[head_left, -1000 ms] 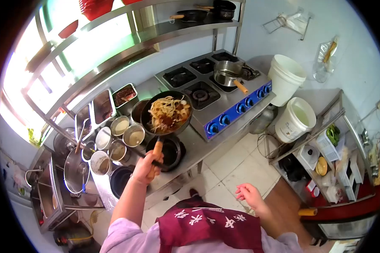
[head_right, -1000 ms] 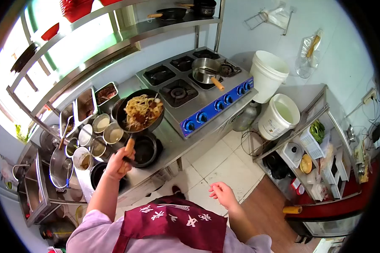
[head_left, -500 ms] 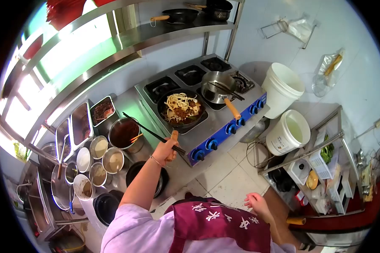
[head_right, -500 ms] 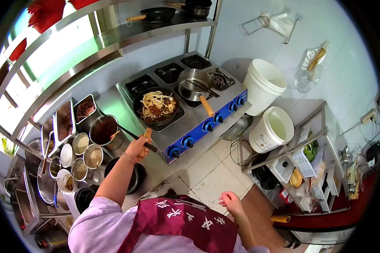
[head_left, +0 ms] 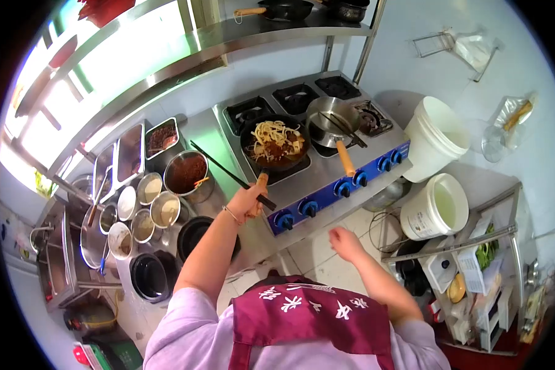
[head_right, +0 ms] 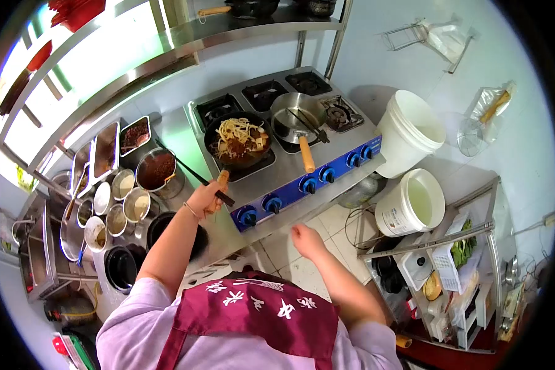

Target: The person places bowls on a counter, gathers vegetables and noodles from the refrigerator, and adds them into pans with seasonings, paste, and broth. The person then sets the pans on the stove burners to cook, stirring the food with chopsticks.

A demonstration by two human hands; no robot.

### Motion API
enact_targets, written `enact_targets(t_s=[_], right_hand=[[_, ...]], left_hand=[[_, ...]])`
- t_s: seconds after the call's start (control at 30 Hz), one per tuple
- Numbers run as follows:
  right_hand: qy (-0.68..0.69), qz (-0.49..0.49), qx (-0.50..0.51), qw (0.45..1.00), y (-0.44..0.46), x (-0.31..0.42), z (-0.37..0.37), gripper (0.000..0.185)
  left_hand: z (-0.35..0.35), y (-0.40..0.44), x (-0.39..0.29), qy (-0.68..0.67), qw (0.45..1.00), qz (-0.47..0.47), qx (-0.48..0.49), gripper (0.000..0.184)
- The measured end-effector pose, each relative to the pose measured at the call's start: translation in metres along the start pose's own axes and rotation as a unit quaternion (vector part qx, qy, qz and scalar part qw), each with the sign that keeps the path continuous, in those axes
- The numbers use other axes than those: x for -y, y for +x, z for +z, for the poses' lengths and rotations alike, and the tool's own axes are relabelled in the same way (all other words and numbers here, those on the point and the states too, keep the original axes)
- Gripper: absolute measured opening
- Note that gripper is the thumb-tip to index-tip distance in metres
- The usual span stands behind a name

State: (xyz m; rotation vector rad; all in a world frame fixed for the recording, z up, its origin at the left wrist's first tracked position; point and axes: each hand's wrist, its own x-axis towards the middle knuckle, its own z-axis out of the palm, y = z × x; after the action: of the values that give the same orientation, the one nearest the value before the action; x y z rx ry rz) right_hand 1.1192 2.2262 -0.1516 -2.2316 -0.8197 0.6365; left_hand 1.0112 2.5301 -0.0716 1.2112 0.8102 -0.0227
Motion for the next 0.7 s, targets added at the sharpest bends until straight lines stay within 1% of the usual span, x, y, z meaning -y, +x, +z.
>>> enact_targets(t_s=[0.03, 0.1, 0.13, 0.2, 0.23, 0.3, 0.33, 0.37, 0.4, 0.43, 0.47, 0.5, 0.53, 0.57, 0.6, 0.63, 0.67, 0.7], right_hand=[[-0.118, -0.076, -0.003, 0.99, 0.022, 0.003, 0.006, 0.032], [-0.192, -0.102, -0.021, 0.976, 0.054, 0.015, 0.021, 0.034], [-0.191, -0.107, -0.017, 0.976, 0.067, 0.019, 0.026, 0.034], [-0.241, -0.043, -0.028, 0.969, 0.084, 0.025, 0.035, 0.034], [-0.24, -0.049, -0.024, 0.969, 0.086, 0.027, 0.037, 0.034], [-0.282, -0.075, -0.04, 0.956, 0.088, 0.029, 0.038, 0.027], [-0.283, -0.081, -0.036, 0.955, 0.093, 0.026, 0.041, 0.027], [-0.297, -0.1, -0.05, 0.948, 0.099, 0.022, 0.047, 0.023], [-0.31, -0.117, -0.063, 0.941, 0.102, 0.015, 0.052, 0.019], [-0.309, -0.12, -0.058, 0.942, 0.101, 0.016, 0.053, 0.019], [-0.375, -0.172, -0.059, 0.909, 0.099, 0.021, 0.05, 0.017], [-0.439, -0.223, -0.059, 0.869, 0.097, 0.025, 0.048, 0.016], [-0.438, -0.226, -0.057, 0.868, 0.103, 0.017, 0.057, 0.016], [-0.49, -0.23, -0.05, 0.839, 0.116, 0.002, 0.073, 0.019], [-0.541, -0.233, -0.045, 0.807, 0.123, -0.006, 0.082, 0.022], [-0.541, -0.236, -0.046, 0.806, 0.121, -0.001, 0.083, 0.022], [-0.589, -0.211, -0.04, 0.779, 0.116, 0.006, 0.082, 0.025], [-0.635, -0.185, -0.035, 0.749, 0.113, 0.01, 0.082, 0.028]], left_hand=[[0.004, -0.003, -0.002, -0.018, 1.0, 0.005, 0.006, 0.019], [0.012, -0.006, -0.003, -0.038, 0.999, 0.01, 0.006, 0.02], [0.017, -0.006, -0.003, -0.036, 0.999, 0.009, 0.005, 0.02], [0.023, -0.005, 0.0, -0.032, 0.999, 0.006, 0.001, 0.022], [0.019, 0.0, 0.001, -0.044, 0.999, 0.01, 0.023, 0.024], [0.014, 0.004, 0.008, -0.06, 0.998, 0.016, 0.022, 0.024], [0.015, 0.002, 0.007, -0.075, 0.997, 0.021, 0.028, 0.025], [0.013, 0.002, 0.009, -0.103, 0.994, 0.025, 0.027, 0.031], [0.008, -0.002, 0.013, -0.106, 0.994, 0.023, 0.022, 0.031], [0.006, -0.013, 0.012, -0.12, 0.991, 0.057, -0.023, 0.035], [0.001, -0.021, 0.013, -0.133, 0.985, 0.091, -0.068, 0.039], [-0.014, -0.021, 0.027, -0.164, 0.975, 0.129, -0.077, 0.045], [-0.014, -0.043, 0.025, -0.153, 0.967, 0.161, -0.121, 0.044], [-0.028, -0.05, 0.037, -0.131, 0.959, 0.212, -0.137, 0.043], [-0.033, -0.068, 0.046, -0.046, 0.944, 0.266, -0.192, 0.043], [-0.028, -0.093, 0.045, -0.122, 0.938, 0.27, -0.181, 0.043], [-0.021, -0.12, 0.044, -0.197, 0.926, 0.273, -0.169, 0.043], [-0.018, -0.14, 0.052, -0.201, 0.928, 0.281, -0.137, 0.042]])
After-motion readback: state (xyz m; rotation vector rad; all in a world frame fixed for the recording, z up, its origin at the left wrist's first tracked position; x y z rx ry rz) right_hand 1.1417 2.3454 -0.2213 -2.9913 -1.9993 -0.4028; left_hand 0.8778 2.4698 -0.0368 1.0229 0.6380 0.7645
